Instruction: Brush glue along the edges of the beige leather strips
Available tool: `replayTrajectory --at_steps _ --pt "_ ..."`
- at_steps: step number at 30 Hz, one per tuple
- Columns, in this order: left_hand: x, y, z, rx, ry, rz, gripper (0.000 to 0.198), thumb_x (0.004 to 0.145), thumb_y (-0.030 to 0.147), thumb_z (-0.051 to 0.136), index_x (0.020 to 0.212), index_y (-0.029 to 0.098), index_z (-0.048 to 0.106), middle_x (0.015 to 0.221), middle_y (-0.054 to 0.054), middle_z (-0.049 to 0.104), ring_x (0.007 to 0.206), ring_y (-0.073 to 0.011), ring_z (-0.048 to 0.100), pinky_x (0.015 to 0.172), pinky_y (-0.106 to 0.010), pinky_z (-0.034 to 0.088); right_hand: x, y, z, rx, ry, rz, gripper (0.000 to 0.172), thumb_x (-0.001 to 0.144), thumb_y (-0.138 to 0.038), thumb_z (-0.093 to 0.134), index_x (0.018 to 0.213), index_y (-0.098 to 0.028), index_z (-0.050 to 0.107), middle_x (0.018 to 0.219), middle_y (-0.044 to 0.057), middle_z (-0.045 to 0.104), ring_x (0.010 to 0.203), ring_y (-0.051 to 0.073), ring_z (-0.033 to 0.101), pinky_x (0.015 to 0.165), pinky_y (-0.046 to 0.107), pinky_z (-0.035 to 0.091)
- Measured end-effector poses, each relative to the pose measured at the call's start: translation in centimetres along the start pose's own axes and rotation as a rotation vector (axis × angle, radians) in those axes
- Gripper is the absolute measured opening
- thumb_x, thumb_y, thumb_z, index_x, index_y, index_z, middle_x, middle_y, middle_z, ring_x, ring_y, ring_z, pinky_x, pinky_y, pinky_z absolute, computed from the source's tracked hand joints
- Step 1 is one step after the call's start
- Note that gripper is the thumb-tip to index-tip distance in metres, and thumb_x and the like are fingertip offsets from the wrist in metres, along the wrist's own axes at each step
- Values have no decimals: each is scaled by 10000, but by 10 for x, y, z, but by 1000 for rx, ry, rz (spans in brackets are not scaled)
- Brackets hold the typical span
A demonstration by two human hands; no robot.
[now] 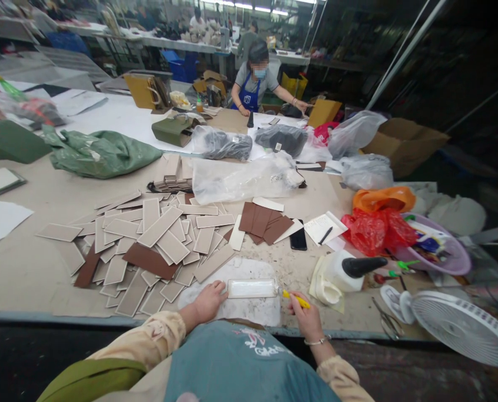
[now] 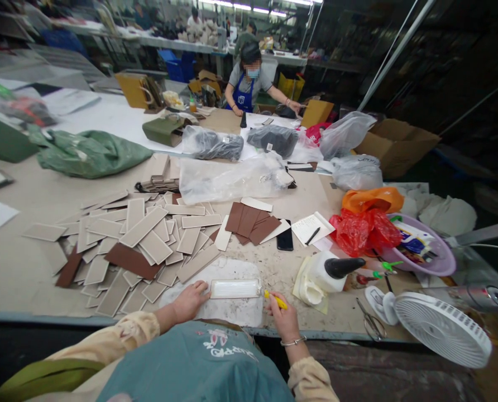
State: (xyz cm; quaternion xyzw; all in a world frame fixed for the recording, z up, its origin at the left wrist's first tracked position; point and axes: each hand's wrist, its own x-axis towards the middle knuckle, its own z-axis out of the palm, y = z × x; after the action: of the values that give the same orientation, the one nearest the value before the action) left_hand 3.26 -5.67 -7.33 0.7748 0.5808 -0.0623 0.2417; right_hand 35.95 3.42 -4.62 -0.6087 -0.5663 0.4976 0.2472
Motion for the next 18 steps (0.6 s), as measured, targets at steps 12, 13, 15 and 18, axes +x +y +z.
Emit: replayTrajectory --at_steps 12,13,15,18 --pt "39 1 -45 -99 100 -226 220 890 290 454 929 181 641 958 -99 612 919 -229 586 829 -348 480 -5 2 -9 105 137 25 588 717 -690 560 975 -168 642 654 45 661 571 200 625 556 315 559" --pt "51 -3 -52 -108 137 -277 249 905 327 443 991 183 626 1001 -102 608 962 -235 581 850 -348 472 -8 3 -12 111 168 30 606 712 -694 565 994 -162 638 670 49 664 585 202 628 567 314 562" --pt "77 -13 -68 -125 203 -381 311 900 387 467 1089 168 581 1077 -123 586 1043 -257 556 893 -360 450 -16 4 -17 122 215 33 616 711 -691 573 1019 -160 632 693 49 669 604 200 631 591 307 563" --pt "114 -27 -87 -153 258 -511 436 831 444 570 1126 126 536 1129 -157 553 1078 -294 538 908 -380 434 -32 1 -16 101 287 27 577 741 -664 553 1033 -170 625 691 39 672 590 192 628 615 299 553"
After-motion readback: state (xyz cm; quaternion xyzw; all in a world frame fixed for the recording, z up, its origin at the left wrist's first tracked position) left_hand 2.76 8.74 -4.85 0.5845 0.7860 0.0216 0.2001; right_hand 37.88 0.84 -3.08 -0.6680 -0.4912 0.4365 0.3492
